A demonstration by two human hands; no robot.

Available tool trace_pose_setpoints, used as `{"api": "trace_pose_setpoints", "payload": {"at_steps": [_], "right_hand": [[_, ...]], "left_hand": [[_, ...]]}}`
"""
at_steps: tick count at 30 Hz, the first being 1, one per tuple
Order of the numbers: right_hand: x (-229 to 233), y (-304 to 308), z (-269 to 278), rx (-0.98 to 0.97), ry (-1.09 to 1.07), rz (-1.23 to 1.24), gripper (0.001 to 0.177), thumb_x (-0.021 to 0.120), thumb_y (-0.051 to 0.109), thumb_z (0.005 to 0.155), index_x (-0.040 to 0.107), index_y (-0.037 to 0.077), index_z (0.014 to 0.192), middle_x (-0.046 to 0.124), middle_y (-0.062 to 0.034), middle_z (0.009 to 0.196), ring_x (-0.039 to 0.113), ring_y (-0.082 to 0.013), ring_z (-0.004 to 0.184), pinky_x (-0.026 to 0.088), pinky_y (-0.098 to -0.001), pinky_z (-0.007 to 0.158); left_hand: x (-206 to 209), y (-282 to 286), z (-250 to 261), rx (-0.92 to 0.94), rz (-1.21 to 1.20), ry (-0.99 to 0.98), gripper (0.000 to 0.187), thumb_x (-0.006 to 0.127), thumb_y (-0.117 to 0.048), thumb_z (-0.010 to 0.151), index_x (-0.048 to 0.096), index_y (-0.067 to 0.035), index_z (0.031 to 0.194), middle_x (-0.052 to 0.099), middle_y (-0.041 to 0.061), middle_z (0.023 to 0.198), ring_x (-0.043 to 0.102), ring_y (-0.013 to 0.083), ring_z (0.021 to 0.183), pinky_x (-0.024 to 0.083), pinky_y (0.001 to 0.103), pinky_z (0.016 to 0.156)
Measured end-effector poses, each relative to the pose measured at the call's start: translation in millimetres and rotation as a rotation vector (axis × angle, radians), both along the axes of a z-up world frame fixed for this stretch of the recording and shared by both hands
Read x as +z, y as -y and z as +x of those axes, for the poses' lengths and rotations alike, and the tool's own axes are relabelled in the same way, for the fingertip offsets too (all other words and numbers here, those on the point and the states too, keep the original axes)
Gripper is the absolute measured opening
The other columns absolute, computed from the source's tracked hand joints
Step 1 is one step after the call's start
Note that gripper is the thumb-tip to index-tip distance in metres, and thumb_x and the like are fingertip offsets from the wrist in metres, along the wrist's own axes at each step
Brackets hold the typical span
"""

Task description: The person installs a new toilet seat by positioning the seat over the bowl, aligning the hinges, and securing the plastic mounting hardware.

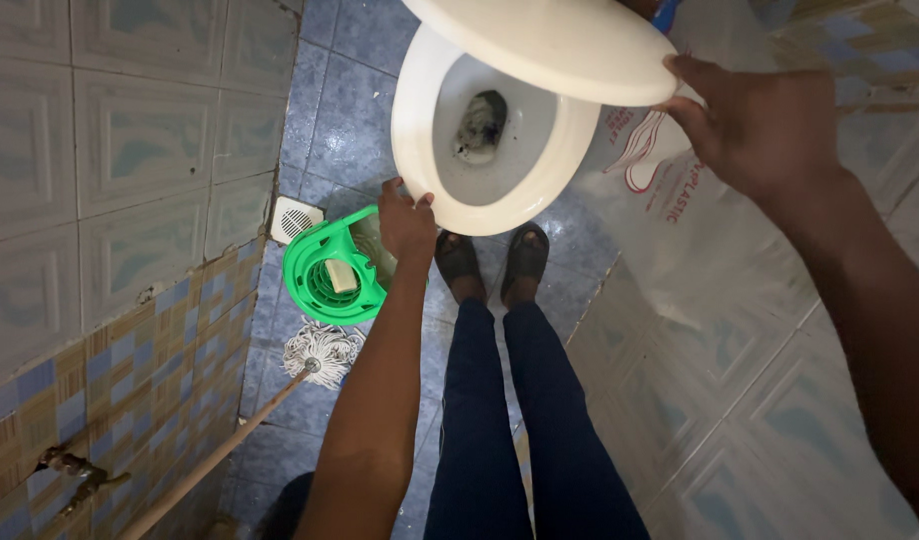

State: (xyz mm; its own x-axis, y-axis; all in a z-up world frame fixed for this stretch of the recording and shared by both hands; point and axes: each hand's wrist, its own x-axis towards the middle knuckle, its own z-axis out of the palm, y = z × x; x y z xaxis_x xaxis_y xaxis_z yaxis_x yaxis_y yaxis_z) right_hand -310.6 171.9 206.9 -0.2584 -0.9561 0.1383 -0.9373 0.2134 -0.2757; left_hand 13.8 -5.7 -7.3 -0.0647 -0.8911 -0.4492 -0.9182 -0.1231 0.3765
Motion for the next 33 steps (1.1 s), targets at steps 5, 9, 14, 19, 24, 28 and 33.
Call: {"api": "trace_pose_setpoints", "payload": {"at_steps": [5, 9, 14, 19, 24, 28, 33], "right_hand": [[-9, -5, 5, -0.01, 0.019, -0.027, 0.038, 0.073, 0.036, 0.111, 0.075, 0.002, 0.127, 0.069, -0.0107, 0.075, 0.067, -0.0227, 0.068, 0.05, -0.0322, 0.061], [-11, -2, 6, -0.041, 0.059, 0.008, 0.042, 0.07, 0.04, 0.112, 0.076, 0.003, 0.131, 0.068, -0.0114, 0.076, 0.066, -0.0231, 0.064, 0.05, -0.0346, 0.06], [-8, 1, 13, -0.107, 0.018, 0.091, 0.046, 0.061, 0.042, 0.111, 0.075, 0.003, 0.131, 0.067, -0.0128, 0.068, 0.063, -0.0254, 0.056, 0.048, -0.0371, 0.055], [-15, -3, 19, -0.101, 0.085, 0.058, 0.046, 0.06, 0.04, 0.111, 0.072, 0.001, 0.133, 0.067, -0.0128, 0.072, 0.064, -0.0241, 0.058, 0.049, -0.0367, 0.056], [-38, -20, 21, -0.086, 0.05, 0.104, 0.048, 0.06, 0.046, 0.116, 0.073, 0.006, 0.138, 0.071, -0.0088, 0.077, 0.067, -0.0196, 0.064, 0.051, -0.0322, 0.063], [-41, -24, 24, -0.122, 0.127, 0.083, 0.047, 0.064, 0.042, 0.113, 0.071, 0.002, 0.137, 0.071, -0.0137, 0.083, 0.067, -0.0212, 0.065, 0.05, -0.0338, 0.061], [-46, -20, 4, -0.108, 0.26, -0.118, 0.032, 0.056, 0.025, 0.12, 0.062, -0.001, 0.137, 0.071, -0.0198, 0.106, 0.07, -0.0224, 0.086, 0.053, -0.0305, 0.078]], "left_hand": [[4, 1, 1, 0.008, 0.003, -0.016, 0.06, 0.084, -0.022, 0.08, 0.058, -0.019, 0.134, 0.069, 0.004, 0.108, 0.068, 0.0278, 0.099, 0.051, 0.047, 0.082], [7, -1, -3, 0.077, 0.034, -0.033, 0.062, 0.083, -0.021, 0.08, 0.058, -0.02, 0.137, 0.071, 0.003, 0.105, 0.069, 0.0249, 0.097, 0.052, 0.045, 0.083], [5, 0, -3, 0.064, 0.035, -0.048, 0.067, 0.082, -0.019, 0.08, 0.058, -0.023, 0.142, 0.07, 0.002, 0.113, 0.069, 0.0226, 0.099, 0.053, 0.044, 0.084], [5, 1, 1, 0.029, 0.049, -0.036, 0.07, 0.082, -0.018, 0.08, 0.056, -0.026, 0.145, 0.067, 0.002, 0.119, 0.068, 0.0231, 0.102, 0.053, 0.044, 0.084], [8, 0, -1, 0.036, 0.052, -0.038, 0.071, 0.083, -0.021, 0.08, 0.056, -0.028, 0.145, 0.066, 0.002, 0.115, 0.068, 0.0232, 0.1, 0.052, 0.045, 0.083], [10, 3, 1, 0.017, 0.039, -0.033, 0.07, 0.083, -0.021, 0.08, 0.056, -0.028, 0.144, 0.065, 0.002, 0.112, 0.067, 0.0237, 0.099, 0.052, 0.045, 0.082], [7, 4, 3, 0.03, 0.076, -0.035, 0.071, 0.083, -0.019, 0.08, 0.057, -0.028, 0.145, 0.066, 0.003, 0.114, 0.068, 0.0239, 0.1, 0.054, 0.045, 0.082]]}}
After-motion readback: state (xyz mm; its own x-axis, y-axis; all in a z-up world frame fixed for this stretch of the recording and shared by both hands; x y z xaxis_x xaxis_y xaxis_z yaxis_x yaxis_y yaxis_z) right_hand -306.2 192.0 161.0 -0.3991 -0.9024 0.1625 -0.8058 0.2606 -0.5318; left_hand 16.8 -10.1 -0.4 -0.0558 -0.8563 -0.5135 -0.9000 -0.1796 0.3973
